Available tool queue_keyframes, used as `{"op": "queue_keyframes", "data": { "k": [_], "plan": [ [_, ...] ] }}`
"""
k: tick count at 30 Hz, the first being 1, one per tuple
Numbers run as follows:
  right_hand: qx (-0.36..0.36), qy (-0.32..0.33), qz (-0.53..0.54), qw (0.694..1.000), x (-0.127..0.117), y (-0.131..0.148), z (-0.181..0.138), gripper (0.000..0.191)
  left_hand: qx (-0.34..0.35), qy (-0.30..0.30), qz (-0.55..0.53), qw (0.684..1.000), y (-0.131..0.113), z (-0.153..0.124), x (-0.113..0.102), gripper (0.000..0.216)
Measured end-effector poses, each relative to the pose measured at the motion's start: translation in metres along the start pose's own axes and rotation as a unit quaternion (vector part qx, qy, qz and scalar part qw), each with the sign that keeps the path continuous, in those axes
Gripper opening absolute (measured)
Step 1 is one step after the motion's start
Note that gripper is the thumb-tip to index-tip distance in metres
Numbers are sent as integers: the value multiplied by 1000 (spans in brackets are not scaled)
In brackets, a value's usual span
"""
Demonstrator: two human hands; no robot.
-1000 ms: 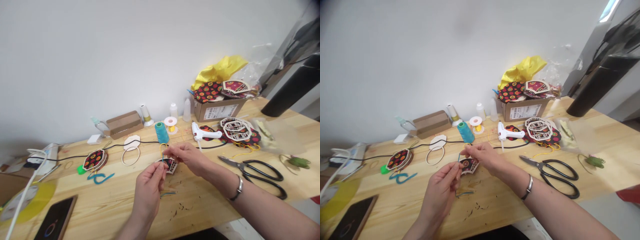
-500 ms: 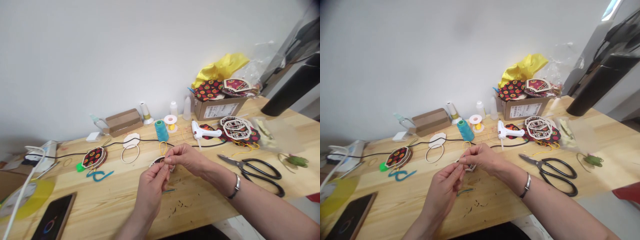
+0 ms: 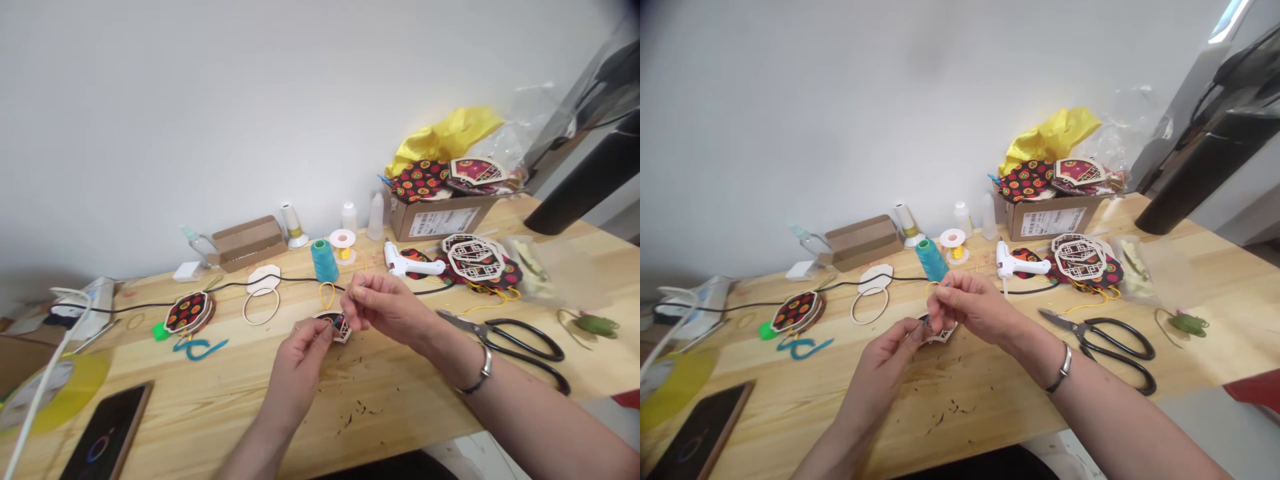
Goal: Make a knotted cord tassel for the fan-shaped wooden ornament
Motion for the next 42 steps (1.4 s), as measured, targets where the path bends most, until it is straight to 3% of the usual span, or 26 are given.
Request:
{"op": "queue_keyframes", "data": {
  "k": [4, 9, 13, 15, 17, 19, 21, 23, 25, 29, 34, 39, 42],
  "plan": [
    [-61, -45, -26, 997, -6, 21, 3, 29, 70, -67, 114, 989, -7, 5, -16, 16],
    [-95, -64, -60, 992, -10, 35, 3, 27, 93, -115, 242, 959, -1, 14, -33, 18],
    [-111, -77, -71, 988, -13, 34, 4, 23, 115, -204, 216, 948, -12, 4, -45, 32],
    [-111, -81, -98, 986, -14, 30, 5, 22, 95, -173, 139, 971, -17, -4, -39, 26],
    [-111, -69, -147, 980, -13, 27, 3, 20, -26, -37, 30, 999, -9, -7, -18, 19],
    [-106, -43, -204, 972, -7, 23, 1, 19, -166, 104, -95, 976, 4, -15, 9, 28],
    [-83, -9, -259, 962, 1, 18, -4, 16, -245, 162, -197, 935, 11, -22, 26, 33],
    [-55, 43, -327, 942, 11, 13, -10, 12, -272, 163, -270, 909, 16, -22, 32, 35],
    [-53, 122, -408, 903, 25, 11, -16, 12, -277, 155, -314, 895, 19, -20, 32, 31],
    [-83, 255, -510, 817, 49, 12, -24, 18, -269, 155, -332, 891, 20, -16, 28, 21],
    [-72, 326, -503, 798, 58, 10, -30, 15, -257, 133, -309, 906, 22, -12, 23, 7],
    [-59, 388, -509, 766, 62, 7, -36, 15, -249, 117, -311, 909, 24, -7, 19, 16],
    [-36, 442, -471, 763, 66, 2, -42, 13, -254, 108, -307, 911, 25, -6, 16, 17]
  ]
}}
Point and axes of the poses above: each hand's wrist, its own z-axis towards the middle knuckle, its own x-axis out of the palm, y = z × x, the point moved 6 cm from there along z, towards the middle knuckle, and after that the axes turned 14 degrees about -x, right-handed, at the moved point
